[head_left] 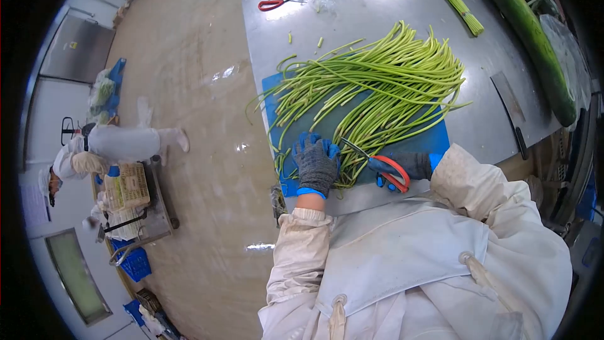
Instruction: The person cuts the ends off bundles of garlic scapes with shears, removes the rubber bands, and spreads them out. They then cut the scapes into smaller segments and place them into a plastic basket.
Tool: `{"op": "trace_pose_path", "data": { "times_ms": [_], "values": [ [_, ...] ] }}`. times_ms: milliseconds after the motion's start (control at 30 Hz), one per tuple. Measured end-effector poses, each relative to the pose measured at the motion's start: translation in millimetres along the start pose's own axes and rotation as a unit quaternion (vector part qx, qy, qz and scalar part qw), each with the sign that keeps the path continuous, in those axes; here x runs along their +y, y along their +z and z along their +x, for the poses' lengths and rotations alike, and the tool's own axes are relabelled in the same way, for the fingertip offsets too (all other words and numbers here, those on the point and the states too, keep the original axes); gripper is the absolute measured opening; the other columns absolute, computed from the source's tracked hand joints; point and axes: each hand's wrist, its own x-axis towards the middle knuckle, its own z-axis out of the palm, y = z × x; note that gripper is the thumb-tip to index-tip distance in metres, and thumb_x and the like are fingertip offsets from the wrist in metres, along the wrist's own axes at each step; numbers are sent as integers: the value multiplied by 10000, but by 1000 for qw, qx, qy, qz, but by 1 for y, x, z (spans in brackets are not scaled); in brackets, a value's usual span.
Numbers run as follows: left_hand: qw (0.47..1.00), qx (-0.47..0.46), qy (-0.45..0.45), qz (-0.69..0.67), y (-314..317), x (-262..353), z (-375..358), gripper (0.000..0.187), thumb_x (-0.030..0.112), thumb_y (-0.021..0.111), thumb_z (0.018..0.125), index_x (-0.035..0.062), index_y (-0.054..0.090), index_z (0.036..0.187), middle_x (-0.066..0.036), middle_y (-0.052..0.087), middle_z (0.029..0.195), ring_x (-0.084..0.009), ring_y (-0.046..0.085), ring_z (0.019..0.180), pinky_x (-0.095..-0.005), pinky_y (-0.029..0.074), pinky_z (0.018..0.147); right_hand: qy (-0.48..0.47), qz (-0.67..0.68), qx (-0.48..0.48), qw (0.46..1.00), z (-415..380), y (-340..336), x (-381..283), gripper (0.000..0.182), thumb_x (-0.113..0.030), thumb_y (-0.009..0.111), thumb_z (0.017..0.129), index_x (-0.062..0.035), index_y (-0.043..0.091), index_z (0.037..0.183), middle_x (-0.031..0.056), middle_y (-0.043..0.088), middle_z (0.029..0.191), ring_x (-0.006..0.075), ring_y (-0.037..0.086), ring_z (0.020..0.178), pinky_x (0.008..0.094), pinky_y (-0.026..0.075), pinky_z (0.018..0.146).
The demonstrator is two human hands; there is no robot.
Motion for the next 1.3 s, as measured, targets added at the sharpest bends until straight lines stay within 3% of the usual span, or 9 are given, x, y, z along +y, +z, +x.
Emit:
{"op": "trace_pose_path", "data": {
  "times_ms": [333, 433, 467, 500, 600, 900, 1033, 1167, 1300],
  "values": [
    [1000, 10, -15, -1, -4, 4, 4, 234, 316, 578, 767, 97, 659, 786, -132, 528, 1082, -337, 412, 1099, -500, 282, 946, -38, -26, 10, 999, 19, -9, 5, 575, -655, 525, 758, -83, 579, 763, 48, 580, 650, 153, 572, 499, 292, 458, 392],
    [999, 26, -31, -3, 2, 2, 6, 214, 307, 595, 750, 106, 665, 769, -127, 540, 1063, -325, 424, 1083, -492, 299, 929, -29, -90, -3, 996, 31, -19, 17, 476, -492, 588, 803, -48, 576, 975, 63, 599, 710, 181, 595, 558, 309, 487, 470],
    [998, 44, -35, -7, 6, 0, 6, 203, 301, 603, 742, 109, 667, 762, -124, 546, 1050, -319, 429, 1076, -490, 310, 916, -237, -319, 3, 918, 44, -29, 33, 478, -380, 604, 798, -42, 493, 1117, 77, 605, 757, 194, 603, 602, 317, 495, 525],
    [998, 45, -35, -5, 7, -2, 7, 203, 301, 603, 742, 109, 667, 762, -124, 546, 1050, -319, 429, 1076, -490, 310, 916, -422, -516, 9, 746, 48, -32, 38, 561, -267, 620, 792, -36, 411, 1258, 92, 611, 803, 208, 612, 646, 325, 503, 579],
    [997, 56, -12, -49, 7, -9, 8, 184, 288, 612, 730, 113, 670, 736, -121, 557, 1025, -310, 449, 1047, -491, 332, 889, -395, -556, -6, 731, 53, -36, 46, 776, -125, 615, 738, -46, 197, 1386, 118, 608, 876, 223, 616, 712, 329, 500, 652],
    [990, 90, 36, -104, 13, -13, 2, 164, 266, 645, 690, 110, 675, 730, -106, 581, 987, -306, 477, 997, -433, 361, 863, -152, -324, -4, 934, 44, -8, 15, 540, -339, 523, 863, -38, 376, 1286, 73, 596, 800, 158, 582, 576, 318, 495, 578],
    [984, 126, 58, -113, 9, -16, -1, 98, 189, 643, 715, 99, 649, 750, -136, 593, 945, -335, 520, 943, -426, 402, 844, -63, -289, 84, 952, 30, -1, 6, 491, -475, 485, 869, -44, 505, 1103, 61, 604, 779, 135, 552, 521, 281, 474, 523],
    [965, 199, 45, -163, -7, -44, -17, 77, 168, 639, 716, 97, 642, 748, -149, 604, 931, -330, 545, 916, -419, 416, 835, -79, -21, -15, 997, 24, -9, 37, 530, -599, 445, 841, -84, 534, 925, 79, 615, 792, 141, 543, 504, 275, 462, 482],
    [969, 235, -60, 44, -33, -68, -52, 137, 181, 628, 722, 101, 625, 833, -157, 586, 1003, -319, 514, 988, -426, 380, 881, -74, 144, -58, 985, 6, -2, 28, 575, -635, 406, 831, -82, 544, 899, 85, 613, 755, 148, 543, 481, 283, 451, 425]
  ]
}}
